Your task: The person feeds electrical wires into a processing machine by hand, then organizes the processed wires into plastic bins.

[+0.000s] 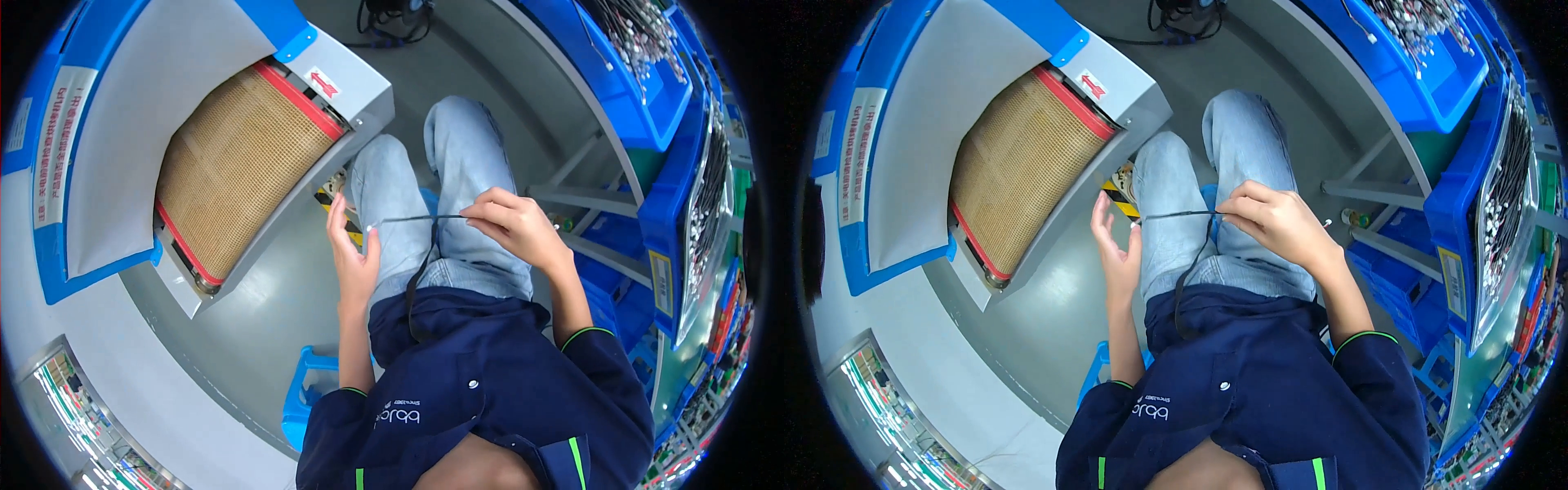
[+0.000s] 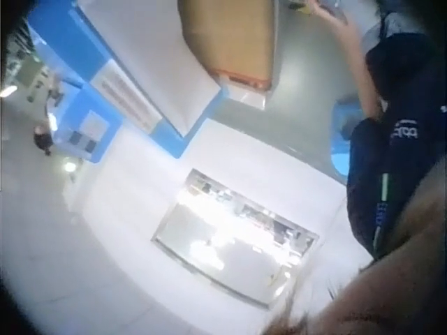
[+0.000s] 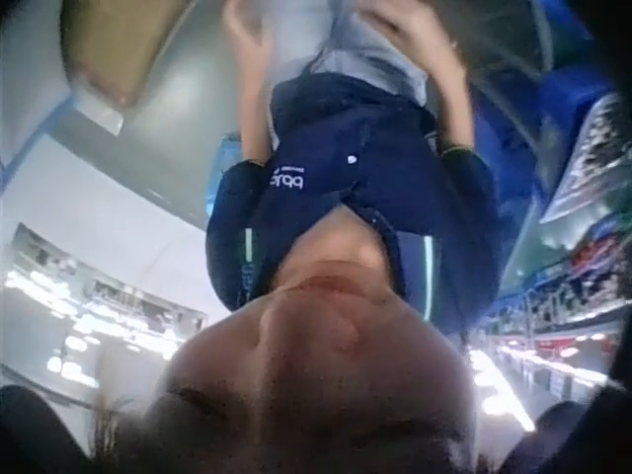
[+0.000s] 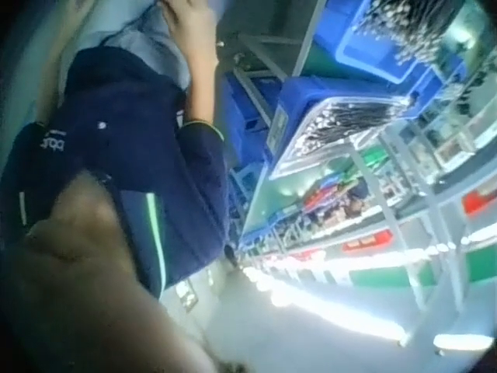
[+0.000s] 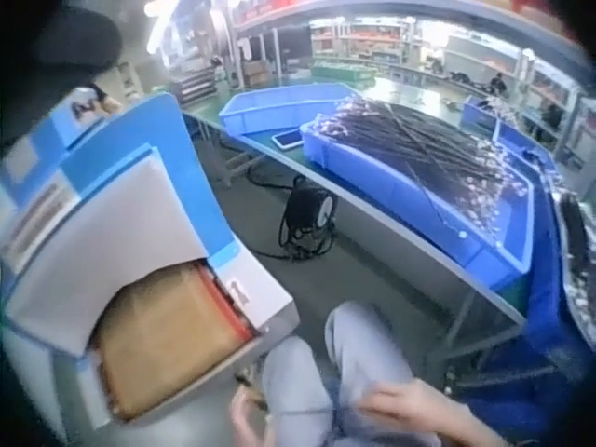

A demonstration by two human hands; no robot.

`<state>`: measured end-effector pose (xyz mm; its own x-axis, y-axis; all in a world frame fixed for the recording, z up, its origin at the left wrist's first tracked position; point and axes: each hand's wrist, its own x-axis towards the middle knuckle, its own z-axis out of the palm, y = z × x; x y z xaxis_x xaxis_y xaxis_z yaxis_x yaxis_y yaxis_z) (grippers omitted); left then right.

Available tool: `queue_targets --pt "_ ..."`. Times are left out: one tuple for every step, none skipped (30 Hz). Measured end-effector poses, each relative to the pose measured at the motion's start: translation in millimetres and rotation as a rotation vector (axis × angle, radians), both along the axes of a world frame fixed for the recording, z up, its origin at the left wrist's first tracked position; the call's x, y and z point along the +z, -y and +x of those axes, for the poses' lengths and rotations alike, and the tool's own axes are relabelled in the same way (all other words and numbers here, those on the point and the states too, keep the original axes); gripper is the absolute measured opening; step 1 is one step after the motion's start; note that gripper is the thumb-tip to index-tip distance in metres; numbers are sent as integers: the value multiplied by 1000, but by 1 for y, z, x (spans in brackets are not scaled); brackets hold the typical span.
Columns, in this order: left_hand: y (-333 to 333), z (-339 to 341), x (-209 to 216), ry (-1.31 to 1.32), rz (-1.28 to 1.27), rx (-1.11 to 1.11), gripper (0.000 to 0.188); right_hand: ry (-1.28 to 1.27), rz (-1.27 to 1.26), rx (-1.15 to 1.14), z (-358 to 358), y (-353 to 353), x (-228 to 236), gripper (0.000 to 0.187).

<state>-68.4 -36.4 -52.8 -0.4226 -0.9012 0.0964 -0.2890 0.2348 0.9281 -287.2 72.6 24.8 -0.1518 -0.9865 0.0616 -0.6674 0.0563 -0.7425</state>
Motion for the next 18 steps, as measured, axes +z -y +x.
queue_targets --pt "-1 -2 -2 96 -154 -79 50 27 40 25 -1 -6 -7 18" --pt "-3 -1 -7 102 -144 -89 50 34 49 15 -3 -10 -10 18" --pt "-3 -1 -11 188 -66 -224 47 61 61 14 -7 -10 -10 15" --pt "-4 -2 -15 271 12 -359 45 86 72 14 -11 -12 -11 13" --pt "-7 -2 -16 300 113 -379 29 97 77 32 -16 -14 -14 16" --pt "-11 0 -17 303 117 -386 29 100 80 26 -20 -17 -14 16" --pt "-14 2 -18 333 121 -379 22 89 125 55 -26 -20 -11 18" --pt "-16 4 -19 362 125 -372 18 78 169 84 -31 -23 -11 21" --pt "-18 4 -20 361 126 -375 18 69 182 64 -38 -26 -16 21" --pt "-18 5 -20 354 112 -350 16 68 182 62 -43 -29 -17 21" --pt "-19 6 -20 348 98 -325 17 62 208 43 -47 -32 -16 21" --pt "-21 7 -20 347 100 -328 17 57 236 24 -50 -35 -15 22" --pt "-23 9 -20 369 136 -322 16 16 236 11 -51 -38 -14 21" --pt "-25 9 -20 390 171 -315 16 17 238 10 -52 -40 -15 21" --pt "-26 5 -17 391 170 -319 16 -22 201 13 -51 -41 -17 19" --pt "-28 0 -12 390 185 -329 15 -61 165 17 -49 -41 -20 17" --pt "-29 -6 -8 389 200 -338 15 -48 125 40 -45 -39 -23 16" --pt "-33 -11 -6 391 201 -343 15 -35 87 60 -37 -37 -26 15"
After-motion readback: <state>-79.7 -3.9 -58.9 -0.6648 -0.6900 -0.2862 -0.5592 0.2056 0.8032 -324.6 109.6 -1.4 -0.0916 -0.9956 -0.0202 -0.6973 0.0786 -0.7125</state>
